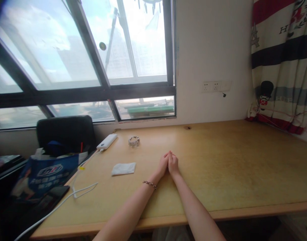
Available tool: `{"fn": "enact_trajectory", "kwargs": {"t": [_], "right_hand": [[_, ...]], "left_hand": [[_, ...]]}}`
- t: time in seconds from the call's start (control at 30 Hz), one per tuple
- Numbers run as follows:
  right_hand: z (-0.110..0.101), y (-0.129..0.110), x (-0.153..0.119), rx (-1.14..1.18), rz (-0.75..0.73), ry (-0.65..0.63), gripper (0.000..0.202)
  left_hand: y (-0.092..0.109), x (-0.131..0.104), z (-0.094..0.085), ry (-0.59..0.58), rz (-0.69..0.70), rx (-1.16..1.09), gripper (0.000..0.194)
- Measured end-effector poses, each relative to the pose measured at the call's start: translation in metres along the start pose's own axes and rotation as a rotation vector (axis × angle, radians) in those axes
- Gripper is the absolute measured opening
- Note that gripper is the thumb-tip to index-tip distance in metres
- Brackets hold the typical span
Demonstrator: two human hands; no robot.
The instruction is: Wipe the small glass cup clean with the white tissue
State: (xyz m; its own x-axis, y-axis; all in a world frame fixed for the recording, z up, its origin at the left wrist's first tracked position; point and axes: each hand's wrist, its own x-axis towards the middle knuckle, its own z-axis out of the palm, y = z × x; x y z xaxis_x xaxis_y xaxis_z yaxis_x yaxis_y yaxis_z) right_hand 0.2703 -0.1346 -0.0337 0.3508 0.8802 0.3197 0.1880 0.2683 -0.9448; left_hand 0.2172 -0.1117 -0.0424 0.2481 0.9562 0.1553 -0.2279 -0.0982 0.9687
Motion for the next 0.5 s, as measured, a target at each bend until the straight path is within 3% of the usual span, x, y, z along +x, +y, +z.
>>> {"fn": "enact_trajectory", "kwargs": {"t": [0.33, 0.5], "right_hand": [[0.0019, 0.0029, 0.0009, -0.031, 0.008, -0.018, 0.051], [0.0023, 0.007, 0.0022, -0.039, 0.01, -0.029, 0.054]], "left_hand": [[0.0057, -0.0007, -0.0011, 0.034, 0.018, 0.094, 0.033], [0.0093, -0.0087, -0.0039, 0.077, 0.094, 0.359, 0.035]]}}
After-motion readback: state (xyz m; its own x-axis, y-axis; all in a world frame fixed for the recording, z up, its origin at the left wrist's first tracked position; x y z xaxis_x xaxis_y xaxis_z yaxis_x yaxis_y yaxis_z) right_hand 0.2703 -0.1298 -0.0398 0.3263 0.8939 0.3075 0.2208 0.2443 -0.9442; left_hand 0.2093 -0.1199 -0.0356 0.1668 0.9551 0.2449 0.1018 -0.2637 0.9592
